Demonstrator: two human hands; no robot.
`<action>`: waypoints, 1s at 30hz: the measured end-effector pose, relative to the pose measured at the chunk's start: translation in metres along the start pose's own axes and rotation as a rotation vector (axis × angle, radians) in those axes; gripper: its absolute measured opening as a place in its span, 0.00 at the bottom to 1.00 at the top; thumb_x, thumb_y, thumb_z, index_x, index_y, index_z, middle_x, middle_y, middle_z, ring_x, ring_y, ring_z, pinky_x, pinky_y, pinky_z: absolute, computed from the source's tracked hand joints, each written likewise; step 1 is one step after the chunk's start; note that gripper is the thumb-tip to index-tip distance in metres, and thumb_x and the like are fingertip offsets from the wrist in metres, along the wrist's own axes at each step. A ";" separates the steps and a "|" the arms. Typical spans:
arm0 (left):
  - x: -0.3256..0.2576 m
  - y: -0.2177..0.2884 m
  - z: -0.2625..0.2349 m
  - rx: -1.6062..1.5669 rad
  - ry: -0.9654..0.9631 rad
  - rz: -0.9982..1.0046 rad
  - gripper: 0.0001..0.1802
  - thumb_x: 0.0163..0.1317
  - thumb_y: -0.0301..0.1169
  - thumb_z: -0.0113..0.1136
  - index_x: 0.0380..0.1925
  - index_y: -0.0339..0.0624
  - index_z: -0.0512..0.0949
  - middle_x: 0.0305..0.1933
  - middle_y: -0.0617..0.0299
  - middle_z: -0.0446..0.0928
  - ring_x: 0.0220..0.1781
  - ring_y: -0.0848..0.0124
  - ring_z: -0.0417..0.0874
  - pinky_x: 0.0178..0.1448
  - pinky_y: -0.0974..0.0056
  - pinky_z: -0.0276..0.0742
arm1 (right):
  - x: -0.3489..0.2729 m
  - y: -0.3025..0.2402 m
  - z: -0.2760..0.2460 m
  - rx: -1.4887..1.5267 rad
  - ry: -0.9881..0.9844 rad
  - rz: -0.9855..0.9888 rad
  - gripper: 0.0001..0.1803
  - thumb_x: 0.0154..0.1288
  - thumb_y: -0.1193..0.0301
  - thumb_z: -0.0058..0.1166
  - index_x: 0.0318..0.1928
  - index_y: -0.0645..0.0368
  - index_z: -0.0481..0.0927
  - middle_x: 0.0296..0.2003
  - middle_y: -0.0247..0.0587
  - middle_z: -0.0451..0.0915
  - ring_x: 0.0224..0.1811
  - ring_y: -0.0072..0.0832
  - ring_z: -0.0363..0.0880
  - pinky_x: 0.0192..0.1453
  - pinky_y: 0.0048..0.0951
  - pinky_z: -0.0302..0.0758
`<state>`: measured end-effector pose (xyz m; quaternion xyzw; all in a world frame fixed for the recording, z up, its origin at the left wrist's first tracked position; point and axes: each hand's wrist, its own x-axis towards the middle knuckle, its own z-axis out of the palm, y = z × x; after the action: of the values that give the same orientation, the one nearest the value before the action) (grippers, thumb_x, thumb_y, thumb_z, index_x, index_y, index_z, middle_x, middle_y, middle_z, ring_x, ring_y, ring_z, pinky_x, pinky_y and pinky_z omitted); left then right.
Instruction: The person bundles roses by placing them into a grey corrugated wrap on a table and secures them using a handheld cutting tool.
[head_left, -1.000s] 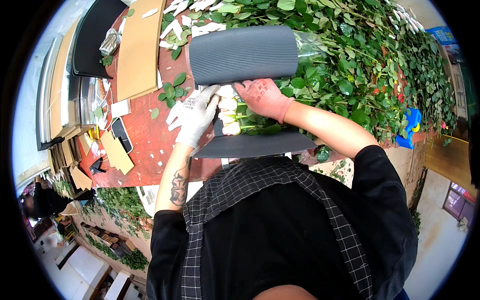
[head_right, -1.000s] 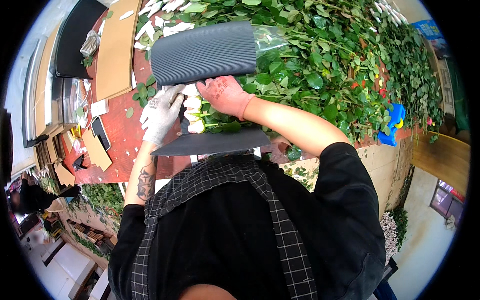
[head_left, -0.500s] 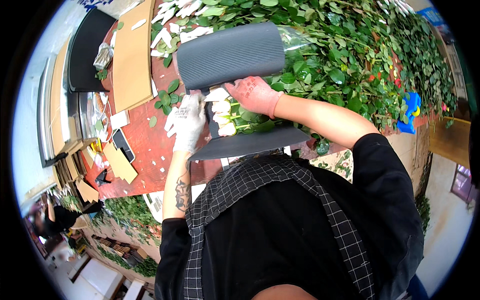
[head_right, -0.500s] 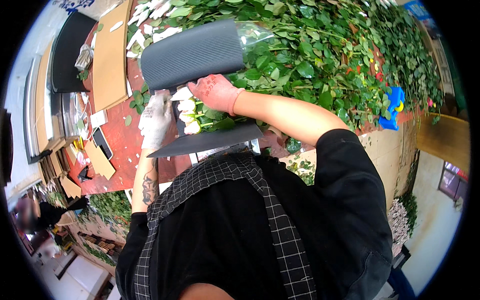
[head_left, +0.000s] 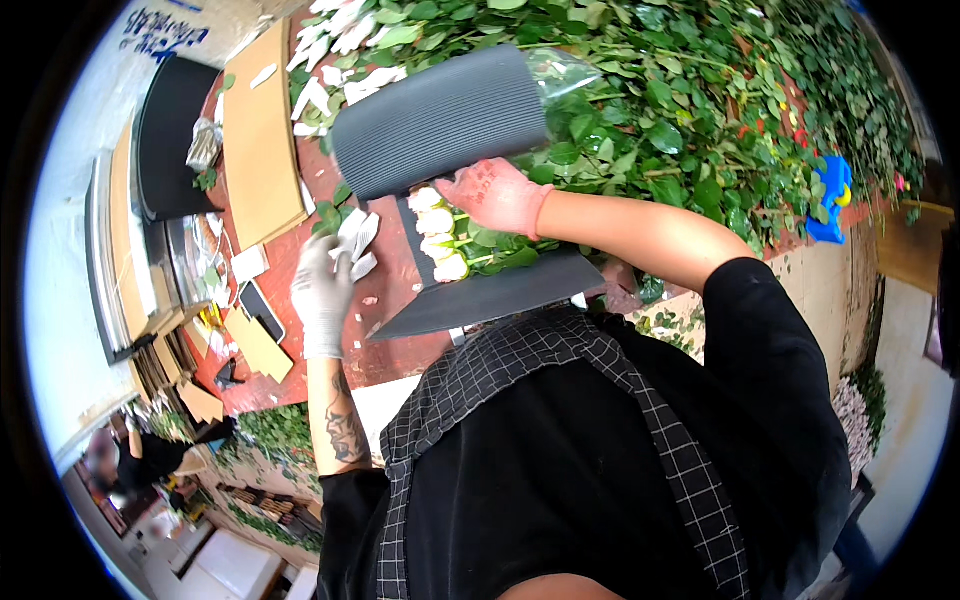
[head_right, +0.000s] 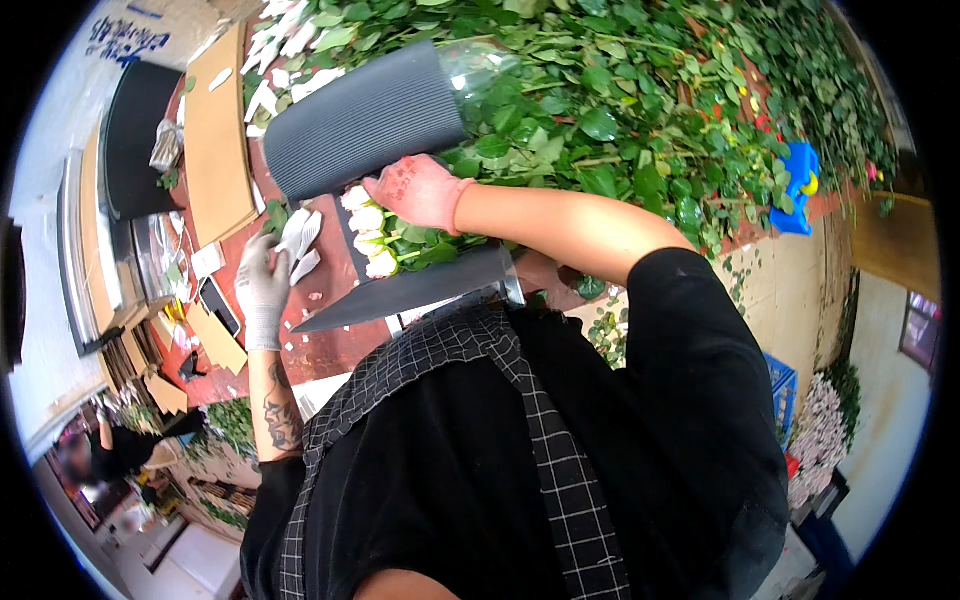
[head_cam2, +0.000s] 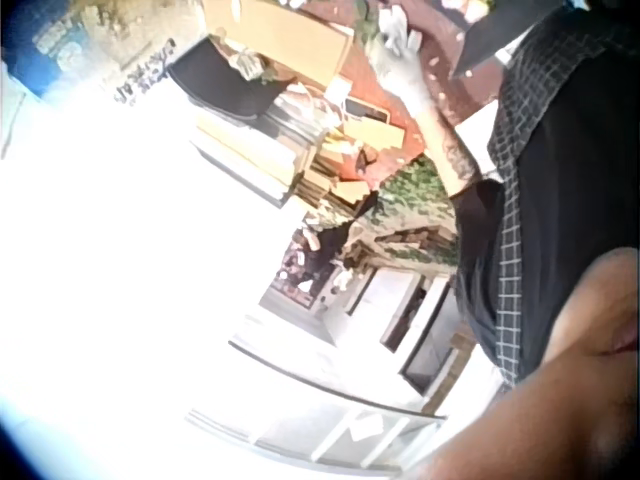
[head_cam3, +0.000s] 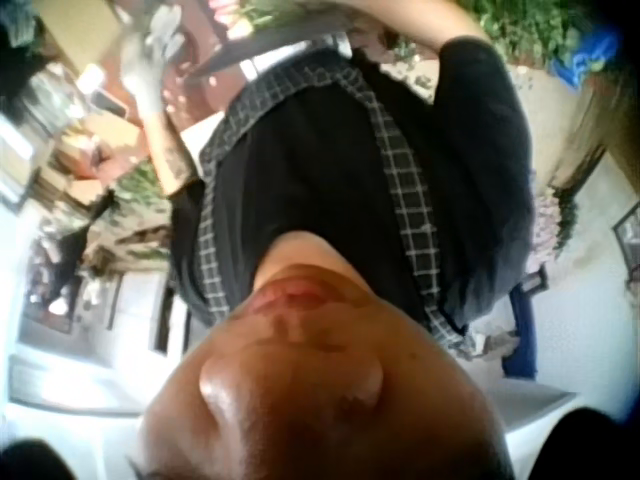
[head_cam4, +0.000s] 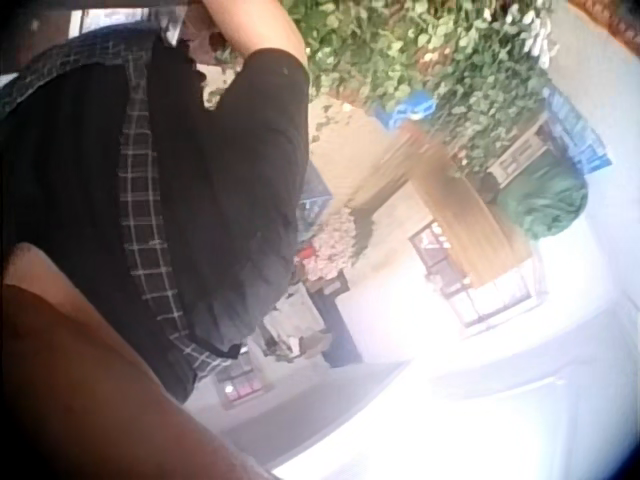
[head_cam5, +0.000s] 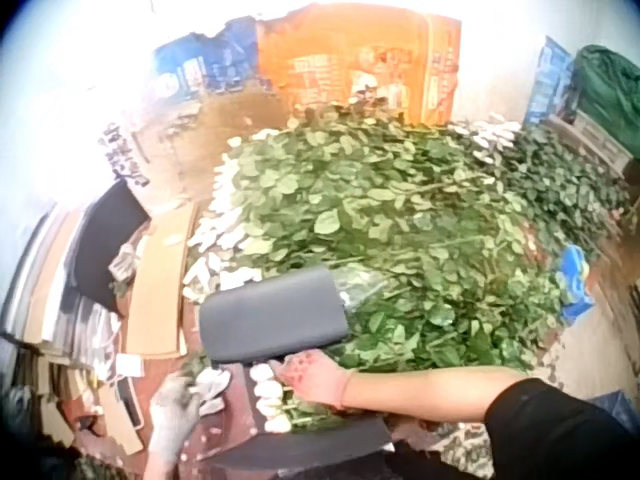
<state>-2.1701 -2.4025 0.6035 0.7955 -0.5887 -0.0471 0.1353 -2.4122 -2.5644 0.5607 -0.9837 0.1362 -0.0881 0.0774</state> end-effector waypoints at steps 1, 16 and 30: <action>-0.002 0.022 -0.007 -0.109 -0.029 0.157 0.13 0.55 0.30 0.58 0.42 0.45 0.79 0.53 0.56 0.77 0.48 0.60 0.81 0.49 0.60 0.77 | 0.000 -0.001 0.000 -0.006 -0.010 0.028 0.13 0.60 0.72 0.45 0.44 0.61 0.75 0.28 0.44 0.81 0.32 0.38 0.82 0.35 0.38 0.76; 0.005 0.081 0.012 -0.143 -0.395 0.450 0.25 0.60 0.44 0.53 0.54 0.44 0.72 0.61 0.51 0.71 0.47 0.57 0.82 0.50 0.57 0.77 | -0.002 0.002 0.008 -0.206 0.040 -0.072 0.16 0.56 0.67 0.44 0.45 0.56 0.74 0.33 0.43 0.75 0.28 0.33 0.75 0.37 0.36 0.73; 0.015 0.093 0.014 -0.095 -0.591 0.249 0.39 0.59 0.49 0.52 0.66 0.41 0.56 0.72 0.49 0.53 0.47 0.54 0.81 0.47 0.57 0.79 | 0.066 0.122 -0.180 0.283 0.262 0.293 0.13 0.57 0.66 0.48 0.40 0.50 0.81 0.37 0.42 0.81 0.42 0.38 0.81 0.46 0.36 0.78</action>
<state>-2.2542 -2.4444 0.6164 0.6622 -0.6924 -0.2866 0.0000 -2.4158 -2.7220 0.7246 -0.9130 0.2725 -0.2210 0.2080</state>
